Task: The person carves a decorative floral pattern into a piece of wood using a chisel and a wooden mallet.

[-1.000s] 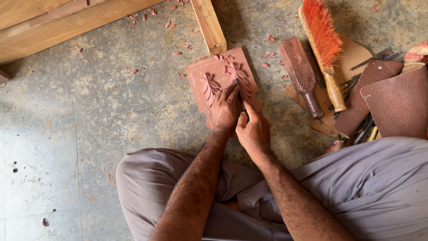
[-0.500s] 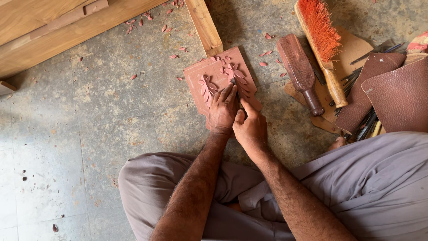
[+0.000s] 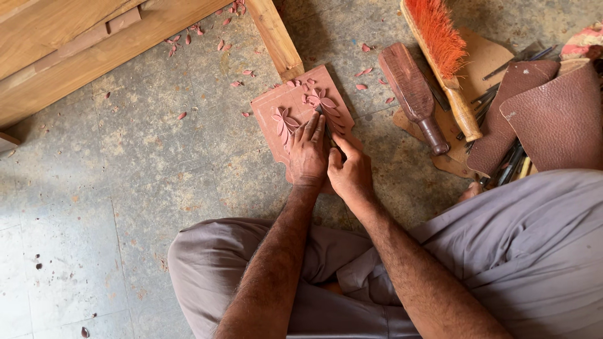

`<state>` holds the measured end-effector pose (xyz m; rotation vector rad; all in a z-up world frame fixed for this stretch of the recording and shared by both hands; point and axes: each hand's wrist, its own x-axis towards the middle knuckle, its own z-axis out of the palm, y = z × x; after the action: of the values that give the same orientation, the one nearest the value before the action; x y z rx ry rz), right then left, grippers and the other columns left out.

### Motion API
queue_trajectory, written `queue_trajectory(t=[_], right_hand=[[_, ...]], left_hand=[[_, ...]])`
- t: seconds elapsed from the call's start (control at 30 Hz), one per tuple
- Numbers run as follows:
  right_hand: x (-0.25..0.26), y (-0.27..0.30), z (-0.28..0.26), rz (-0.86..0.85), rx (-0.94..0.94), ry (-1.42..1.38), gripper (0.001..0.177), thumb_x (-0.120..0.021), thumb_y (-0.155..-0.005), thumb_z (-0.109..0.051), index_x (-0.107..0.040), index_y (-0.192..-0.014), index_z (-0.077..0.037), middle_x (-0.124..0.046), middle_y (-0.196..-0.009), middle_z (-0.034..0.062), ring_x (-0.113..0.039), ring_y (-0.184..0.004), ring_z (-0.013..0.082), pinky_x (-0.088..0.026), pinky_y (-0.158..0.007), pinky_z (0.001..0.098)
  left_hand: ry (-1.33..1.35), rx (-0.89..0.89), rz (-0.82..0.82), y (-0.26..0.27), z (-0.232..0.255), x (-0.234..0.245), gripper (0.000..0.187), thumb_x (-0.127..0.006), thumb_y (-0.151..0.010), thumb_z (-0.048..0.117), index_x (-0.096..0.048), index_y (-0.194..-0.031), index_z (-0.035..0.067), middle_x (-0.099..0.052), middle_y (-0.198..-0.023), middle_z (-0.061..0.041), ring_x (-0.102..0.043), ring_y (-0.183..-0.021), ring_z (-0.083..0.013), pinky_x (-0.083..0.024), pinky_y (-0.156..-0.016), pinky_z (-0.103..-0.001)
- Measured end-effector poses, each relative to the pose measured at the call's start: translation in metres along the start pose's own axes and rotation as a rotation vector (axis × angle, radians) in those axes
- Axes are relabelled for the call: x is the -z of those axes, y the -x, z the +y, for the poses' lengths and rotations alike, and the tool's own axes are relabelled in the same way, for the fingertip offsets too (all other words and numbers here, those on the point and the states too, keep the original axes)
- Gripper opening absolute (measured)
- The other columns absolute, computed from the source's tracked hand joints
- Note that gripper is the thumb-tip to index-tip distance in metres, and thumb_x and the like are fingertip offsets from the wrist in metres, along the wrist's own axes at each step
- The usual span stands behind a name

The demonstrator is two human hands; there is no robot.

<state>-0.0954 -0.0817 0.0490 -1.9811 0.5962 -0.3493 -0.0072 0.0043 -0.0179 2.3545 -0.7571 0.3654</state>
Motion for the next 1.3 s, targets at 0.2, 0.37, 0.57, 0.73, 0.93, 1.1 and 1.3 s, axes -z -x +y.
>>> queue_trajectory(t=[0.2, 0.37, 0.57, 0.73, 0.93, 1.1, 1.3], right_hand=[[-0.002, 0.014, -0.018, -0.08, -0.185, 0.139, 0.043, -0.053, -0.1, -0.017, -0.059, -0.139, -0.001, -0.07, -0.122, 0.0238, -0.072, -0.111, 0.035, -0.056, -0.1, 0.0415], [-0.004, 0.017, -0.025, 0.024, -0.002, 0.216, 0.041, -0.055, -0.099, -0.014, -0.061, -0.136, 0.003, -0.07, -0.123, 0.0261, -0.069, -0.113, 0.0396, -0.055, -0.097, 0.0464], [0.0, 0.011, -0.028, -0.02, -0.104, 0.155, 0.041, -0.054, -0.099, -0.015, -0.062, -0.136, 0.001, -0.07, -0.124, 0.0254, -0.07, -0.113, 0.0385, -0.055, -0.1, 0.0456], [0.0, 0.009, -0.02, -0.004, -0.09, 0.114, 0.041, -0.056, -0.098, -0.016, -0.064, -0.135, 0.0, -0.07, -0.125, 0.0253, -0.069, -0.116, 0.038, -0.054, -0.101, 0.0447], [-0.002, 0.003, -0.003, 0.024, -0.024, 0.021, 0.039, -0.059, -0.098, -0.014, -0.065, -0.133, 0.002, -0.071, -0.126, 0.0245, -0.07, -0.118, 0.0362, -0.056, -0.102, 0.0422], [-0.005, 0.0, 0.012, 0.018, 0.013, -0.06, 0.038, -0.059, -0.099, -0.011, -0.065, -0.134, 0.003, -0.07, -0.127, 0.025, -0.07, -0.119, 0.0344, -0.056, -0.102, 0.0411], [-0.007, -0.022, 0.007, 0.059, 0.03, -0.094, 0.036, -0.059, -0.1, -0.011, -0.066, -0.133, 0.0, -0.074, -0.123, 0.0208, -0.076, -0.109, 0.0283, -0.062, -0.094, 0.0357]], left_hand=[[0.045, -0.024, 0.001, 0.002, -0.006, 0.001, 0.049, -0.065, -0.089, 0.014, -0.065, -0.137, 0.009, -0.063, -0.144, -0.007, -0.06, -0.129, -0.0299, -0.045, -0.114, -0.043], [0.101, 0.015, -0.017, 0.004, -0.007, 0.003, 0.048, -0.064, -0.091, 0.012, -0.065, -0.139, 0.011, -0.064, -0.143, -0.006, -0.062, -0.127, -0.0284, -0.049, -0.111, -0.041], [0.077, -0.024, 0.005, 0.002, -0.004, 0.004, 0.05, -0.068, -0.088, 0.013, -0.066, -0.138, 0.011, -0.065, -0.141, -0.007, -0.063, -0.122, -0.0294, -0.05, -0.107, -0.042], [0.055, -0.03, 0.02, -0.001, -0.006, -0.001, 0.044, -0.068, -0.093, 0.014, -0.067, -0.138, 0.012, -0.066, -0.141, -0.005, -0.065, -0.122, -0.0276, -0.051, -0.107, -0.041], [0.008, -0.054, 0.015, -0.003, -0.003, 0.002, 0.046, -0.067, -0.093, 0.015, -0.067, -0.139, 0.01, -0.065, -0.144, -0.006, -0.064, -0.124, -0.0273, -0.049, -0.109, -0.041], [-0.049, -0.032, -0.046, -0.003, -0.003, 0.0, 0.048, -0.065, -0.096, 0.018, -0.062, -0.143, 0.009, -0.062, -0.148, -0.007, -0.061, -0.126, -0.0296, -0.047, -0.11, -0.043], [-0.098, -0.011, -0.041, -0.003, -0.008, -0.01, 0.059, -0.063, -0.098, 0.022, -0.05, -0.154, 0.009, -0.057, -0.152, -0.011, -0.06, -0.123, -0.0322, -0.047, -0.107, -0.045]])
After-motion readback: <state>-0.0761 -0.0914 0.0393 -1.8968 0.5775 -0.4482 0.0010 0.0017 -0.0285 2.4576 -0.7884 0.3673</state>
